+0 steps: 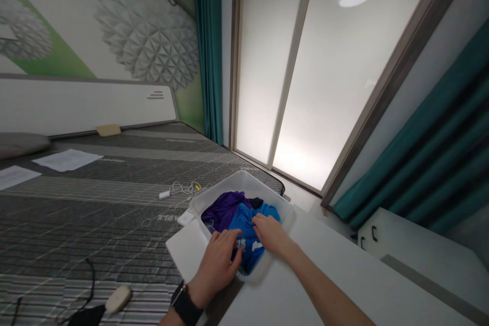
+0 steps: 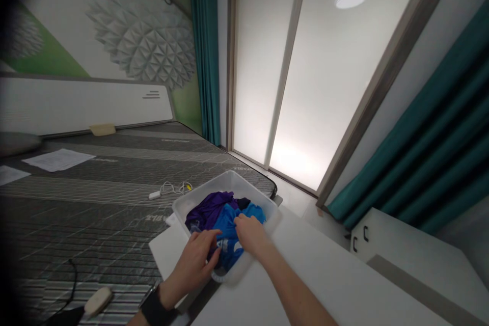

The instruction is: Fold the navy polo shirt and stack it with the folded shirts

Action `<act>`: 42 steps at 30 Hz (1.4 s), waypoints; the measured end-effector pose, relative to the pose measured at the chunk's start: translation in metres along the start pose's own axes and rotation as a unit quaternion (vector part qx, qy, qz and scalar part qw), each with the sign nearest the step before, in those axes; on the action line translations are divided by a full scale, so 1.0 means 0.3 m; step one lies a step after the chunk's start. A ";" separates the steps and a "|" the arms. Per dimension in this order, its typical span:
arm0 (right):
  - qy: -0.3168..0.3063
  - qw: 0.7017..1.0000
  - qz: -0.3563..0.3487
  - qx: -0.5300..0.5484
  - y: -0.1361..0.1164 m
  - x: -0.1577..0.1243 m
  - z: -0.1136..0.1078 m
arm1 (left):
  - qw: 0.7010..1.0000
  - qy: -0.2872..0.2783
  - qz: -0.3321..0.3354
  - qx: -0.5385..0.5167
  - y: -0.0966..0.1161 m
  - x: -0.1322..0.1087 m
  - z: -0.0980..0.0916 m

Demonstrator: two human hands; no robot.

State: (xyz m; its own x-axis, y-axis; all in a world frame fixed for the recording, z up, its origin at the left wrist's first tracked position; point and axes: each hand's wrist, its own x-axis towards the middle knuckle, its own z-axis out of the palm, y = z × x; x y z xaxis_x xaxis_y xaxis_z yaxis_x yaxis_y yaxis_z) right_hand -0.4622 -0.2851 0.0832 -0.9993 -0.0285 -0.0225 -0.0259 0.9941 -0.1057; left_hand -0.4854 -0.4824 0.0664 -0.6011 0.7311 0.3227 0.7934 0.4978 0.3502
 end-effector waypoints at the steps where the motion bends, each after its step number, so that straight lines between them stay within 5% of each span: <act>1: 0.007 1.000 -0.009 0.005 -0.004 -0.024 -0.012 | 1.000 0.011 -0.006 -0.005 -0.005 0.003 0.001; 4: 0.035 0.998 -0.034 0.035 -0.023 -0.099 -0.045 | 1.000 0.013 -0.011 -0.004 -0.015 0.015 0.000; 10: 0.122 0.977 -0.112 0.137 -0.061 -0.219 -0.096 | 0.997 -0.071 -0.021 0.024 -0.003 0.063 -0.028; 15: 0.223 0.946 -0.103 0.212 -0.036 -0.258 -0.110 | 0.994 -0.063 -0.004 -0.088 0.028 0.125 -0.113; 24: 0.268 0.924 0.018 0.272 0.014 -0.284 -0.166 | 0.960 -0.059 0.136 -0.237 0.239 0.217 -0.280; 29: 0.376 0.864 0.043 0.331 0.065 -0.357 -0.290 | 0.960 -0.005 0.174 -0.221 0.352 0.254 -0.316; 33: 0.432 0.806 0.133 0.382 0.109 -0.459 -0.412 | 0.977 0.012 0.153 -0.147 0.414 0.272 -0.296; 36: 0.452 0.786 0.186 0.379 0.139 -0.546 -0.468 | 0.980 -0.039 0.162 -0.108 0.463 0.271 -0.242; 42: 0.534 0.736 0.233 0.344 0.178 -0.749 -0.486 | 0.931 -0.132 0.202 -0.274 0.627 0.231 -0.143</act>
State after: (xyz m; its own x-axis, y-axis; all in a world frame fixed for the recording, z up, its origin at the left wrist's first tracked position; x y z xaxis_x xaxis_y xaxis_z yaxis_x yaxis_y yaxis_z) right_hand -0.2428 -0.2103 0.2274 -0.3550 0.7634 0.5396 -0.0224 0.5701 -0.8213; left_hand -0.3819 -0.3580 0.1925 -0.1621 0.9323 0.3233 0.7380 -0.1030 0.6669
